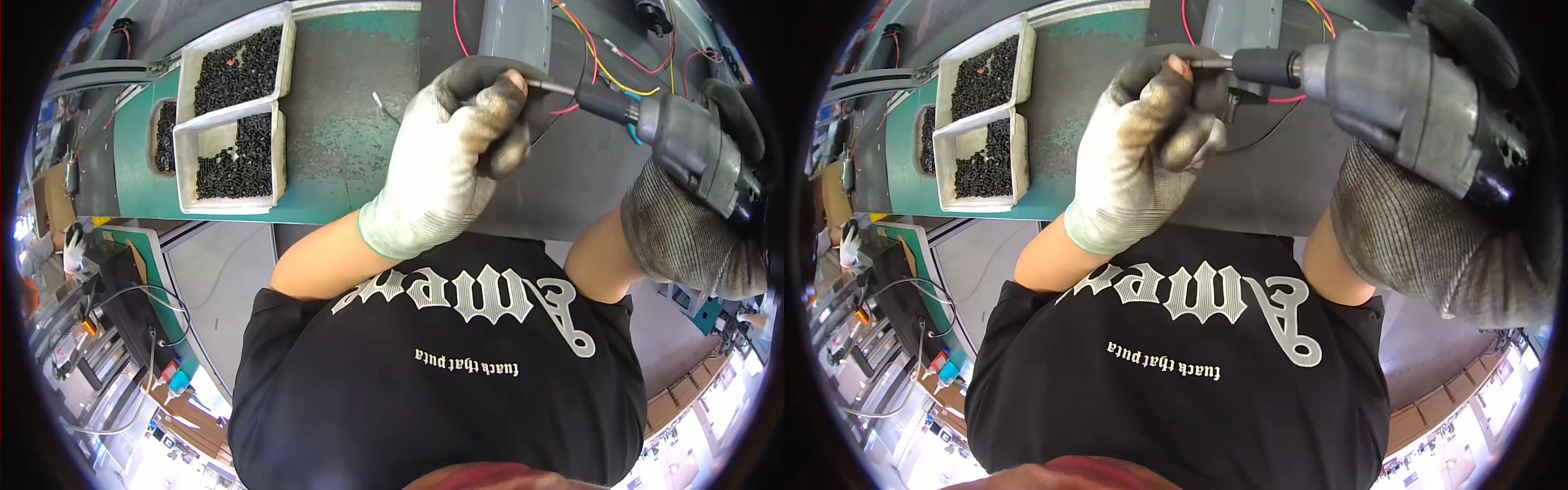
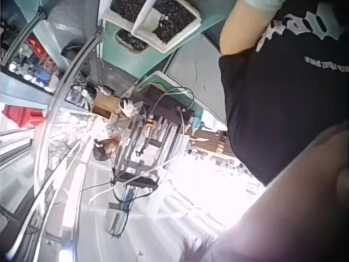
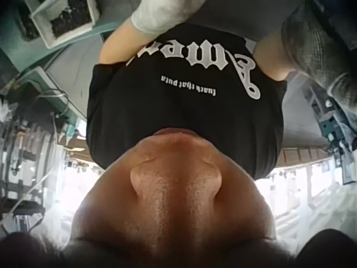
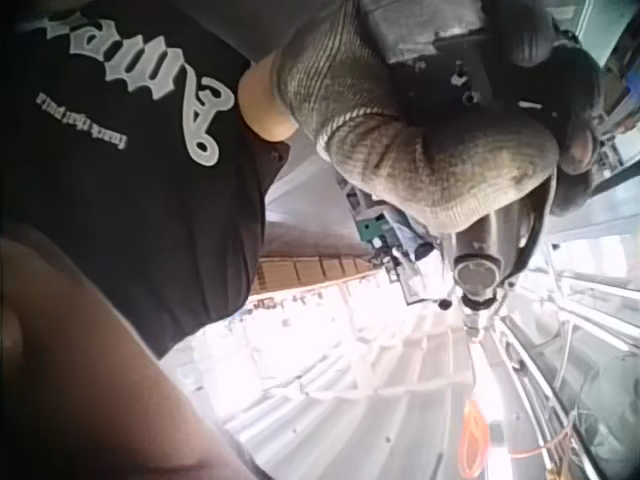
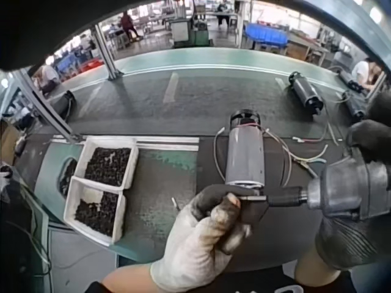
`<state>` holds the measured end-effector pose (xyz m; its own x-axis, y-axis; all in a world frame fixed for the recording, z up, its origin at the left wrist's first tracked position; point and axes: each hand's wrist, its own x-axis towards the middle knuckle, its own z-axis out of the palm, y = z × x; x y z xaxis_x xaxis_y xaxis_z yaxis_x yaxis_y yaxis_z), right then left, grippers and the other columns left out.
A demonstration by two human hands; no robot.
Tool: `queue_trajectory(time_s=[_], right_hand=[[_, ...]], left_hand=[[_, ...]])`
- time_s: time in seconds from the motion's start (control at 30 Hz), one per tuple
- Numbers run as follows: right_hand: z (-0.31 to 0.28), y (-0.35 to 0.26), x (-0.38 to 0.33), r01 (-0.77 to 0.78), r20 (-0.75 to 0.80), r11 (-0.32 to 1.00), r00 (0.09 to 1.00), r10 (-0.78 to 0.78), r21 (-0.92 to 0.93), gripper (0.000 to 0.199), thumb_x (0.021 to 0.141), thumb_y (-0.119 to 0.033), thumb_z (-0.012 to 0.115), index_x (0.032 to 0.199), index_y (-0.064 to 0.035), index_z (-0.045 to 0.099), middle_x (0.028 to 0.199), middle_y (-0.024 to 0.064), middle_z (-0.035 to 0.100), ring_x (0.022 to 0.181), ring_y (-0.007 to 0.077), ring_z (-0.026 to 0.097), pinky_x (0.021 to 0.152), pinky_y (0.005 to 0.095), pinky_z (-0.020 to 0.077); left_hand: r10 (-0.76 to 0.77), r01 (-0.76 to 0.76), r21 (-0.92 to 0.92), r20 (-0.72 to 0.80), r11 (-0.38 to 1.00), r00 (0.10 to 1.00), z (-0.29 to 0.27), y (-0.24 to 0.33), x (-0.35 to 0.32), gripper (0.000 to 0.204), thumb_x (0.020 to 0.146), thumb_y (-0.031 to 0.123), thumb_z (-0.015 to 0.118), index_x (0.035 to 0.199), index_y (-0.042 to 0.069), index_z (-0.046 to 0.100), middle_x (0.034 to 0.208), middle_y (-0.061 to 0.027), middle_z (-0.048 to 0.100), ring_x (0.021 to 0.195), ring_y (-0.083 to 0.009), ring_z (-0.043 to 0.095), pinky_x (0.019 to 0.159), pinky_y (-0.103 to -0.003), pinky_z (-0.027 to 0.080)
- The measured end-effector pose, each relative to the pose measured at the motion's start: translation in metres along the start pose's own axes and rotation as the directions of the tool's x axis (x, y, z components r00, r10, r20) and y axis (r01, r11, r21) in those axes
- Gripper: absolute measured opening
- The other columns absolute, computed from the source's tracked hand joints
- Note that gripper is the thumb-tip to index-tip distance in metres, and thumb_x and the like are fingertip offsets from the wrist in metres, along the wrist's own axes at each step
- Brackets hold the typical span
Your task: Assembling small electric motors and attaching fan blades using an electric screwdriver and pliers.
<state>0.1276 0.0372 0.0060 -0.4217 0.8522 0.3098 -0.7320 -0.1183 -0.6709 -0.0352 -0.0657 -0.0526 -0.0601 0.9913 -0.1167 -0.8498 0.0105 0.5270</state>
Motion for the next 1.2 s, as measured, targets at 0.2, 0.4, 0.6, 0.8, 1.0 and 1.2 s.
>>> queue_trajectory(time_s=[0.2,0.4,0.6,0.8,1.0,1.2], right_hand=[[-0.005,0.004,-0.023,-0.162,-0.012,0.982,0.986,0.164,0.097,0.026,0.078,-0.005,0.058,0.103,0.0002,0.053,0.099,0.0094,0.048,0.086,0.0192,0.045,0.078,0.0300,0.0429],[-0.019,0.017,-0.029,0.017,-0.189,0.993,0.981,-0.039,-0.120,0.025,0.083,-0.005,0.056,0.106,0.0027,0.050,0.101,0.0104,0.046,0.089,0.0194,0.045,0.080,0.0300,0.0447],[-0.052,0.013,-0.021,0.035,-0.223,0.990,0.973,-0.065,-0.136,0.024,0.087,-0.007,0.055,0.107,0.0071,0.054,0.102,0.0140,0.047,0.092,0.0207,0.046,0.079,0.0315,0.0463],[-0.036,0.020,-0.020,-0.009,-0.118,0.996,0.993,0.020,0.090,0.025,0.087,-0.008,0.056,0.106,0.0086,0.054,0.102,0.0145,0.047,0.093,0.0213,0.047,0.079,0.0313,0.0461],[-0.033,0.026,-0.015,0.034,-0.116,0.999,0.993,-0.034,0.004,0.026,0.087,-0.007,0.055,0.106,0.0102,0.054,0.102,0.0157,0.048,0.094,0.0231,0.048,0.080,0.0319,0.0473],[-0.030,0.032,-0.015,-0.023,-0.113,0.985,0.993,0.043,0.170,0.026,0.087,-0.007,0.054,0.107,0.0100,0.054,0.104,0.0170,0.049,0.097,0.0244,0.049,0.081,0.0346,0.0498]], left_hand=[[-0.382,0.379,0.049,0.054,0.924,0.923,-0.031,-0.019,-0.023,0.025,0.098,0.034,0.056,0.100,0.010,0.053,0.074,-0.0003,0.054,0.045,-0.0031,0.031,0.055,-0.022,0.037],[-0.467,0.483,-0.010,-0.272,0.876,0.841,-0.039,-0.046,0.004,0.032,0.102,0.032,0.046,0.093,0.002,0.054,0.073,-0.0021,0.053,0.052,-0.0064,0.039,0.051,-0.023,0.035],[-0.391,0.358,-0.208,-0.144,0.910,0.909,-0.058,-0.049,0.011,0.017,0.101,0.015,0.046,0.103,0.000,0.055,0.088,-0.0064,0.059,0.058,-0.0055,0.043,0.056,-0.022,0.038],[-0.438,0.310,-0.416,-0.257,0.855,0.862,-0.049,-0.048,0.014,0.017,0.099,0.014,0.050,0.104,-0.002,0.056,0.088,-0.0089,0.061,0.059,-0.0048,0.045,0.054,-0.021,0.038],[-0.279,0.385,0.308,-0.336,0.870,0.900,-0.042,-0.042,0.017,0.021,0.097,0.019,0.058,0.102,-0.002,0.059,0.084,-0.0053,0.061,0.061,-0.0077,0.050,0.060,-0.023,0.043],[-0.298,0.288,-0.075,-0.231,0.955,0.926,-0.048,-0.052,0.016,0.021,0.094,0.012,0.061,0.106,-0.005,0.058,0.096,-0.0096,0.064,0.075,-0.0133,0.065,0.068,-0.024,0.054]])
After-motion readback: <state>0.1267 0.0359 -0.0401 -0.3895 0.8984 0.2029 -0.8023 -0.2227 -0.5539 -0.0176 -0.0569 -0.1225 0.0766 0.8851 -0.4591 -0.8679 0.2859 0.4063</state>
